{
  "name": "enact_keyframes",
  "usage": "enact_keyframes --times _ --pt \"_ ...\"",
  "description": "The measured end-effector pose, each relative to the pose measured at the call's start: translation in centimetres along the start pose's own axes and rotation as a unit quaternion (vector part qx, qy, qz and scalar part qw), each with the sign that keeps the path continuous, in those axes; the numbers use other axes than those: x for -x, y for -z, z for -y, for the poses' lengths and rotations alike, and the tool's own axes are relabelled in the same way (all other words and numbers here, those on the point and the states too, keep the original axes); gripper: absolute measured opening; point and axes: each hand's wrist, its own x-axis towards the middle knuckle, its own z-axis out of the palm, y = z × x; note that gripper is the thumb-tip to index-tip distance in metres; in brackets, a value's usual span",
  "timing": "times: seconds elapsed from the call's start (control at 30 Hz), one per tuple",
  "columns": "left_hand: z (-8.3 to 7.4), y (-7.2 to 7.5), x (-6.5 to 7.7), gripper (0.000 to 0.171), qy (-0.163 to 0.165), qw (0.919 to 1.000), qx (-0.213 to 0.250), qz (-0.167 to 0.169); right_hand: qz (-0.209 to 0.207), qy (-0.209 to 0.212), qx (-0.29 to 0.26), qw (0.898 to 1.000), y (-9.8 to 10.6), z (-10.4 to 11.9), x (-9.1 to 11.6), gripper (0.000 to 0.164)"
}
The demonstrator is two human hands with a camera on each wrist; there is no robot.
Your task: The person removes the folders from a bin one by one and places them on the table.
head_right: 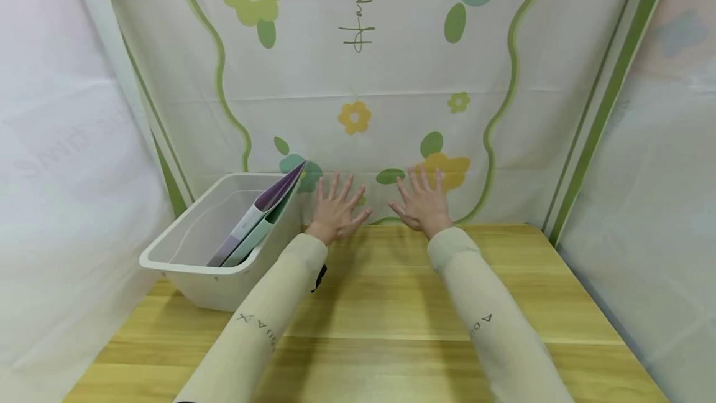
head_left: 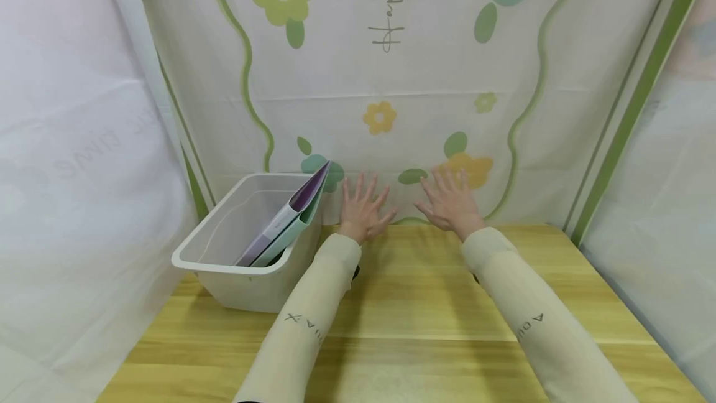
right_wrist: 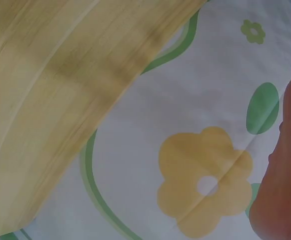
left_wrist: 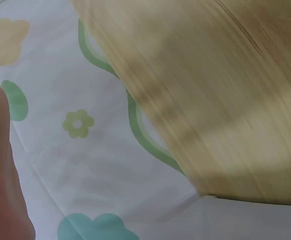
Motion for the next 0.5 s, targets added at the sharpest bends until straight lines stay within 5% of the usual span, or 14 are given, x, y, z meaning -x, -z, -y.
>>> enact_keyframes --times 0.5 --pt "0.5 0.36 0.98 0.072 -0.004 0.9998 -0.01 -0.018 -0.021 0.01 -0.033 0.999 0.0 -0.79 0.75 0.071"
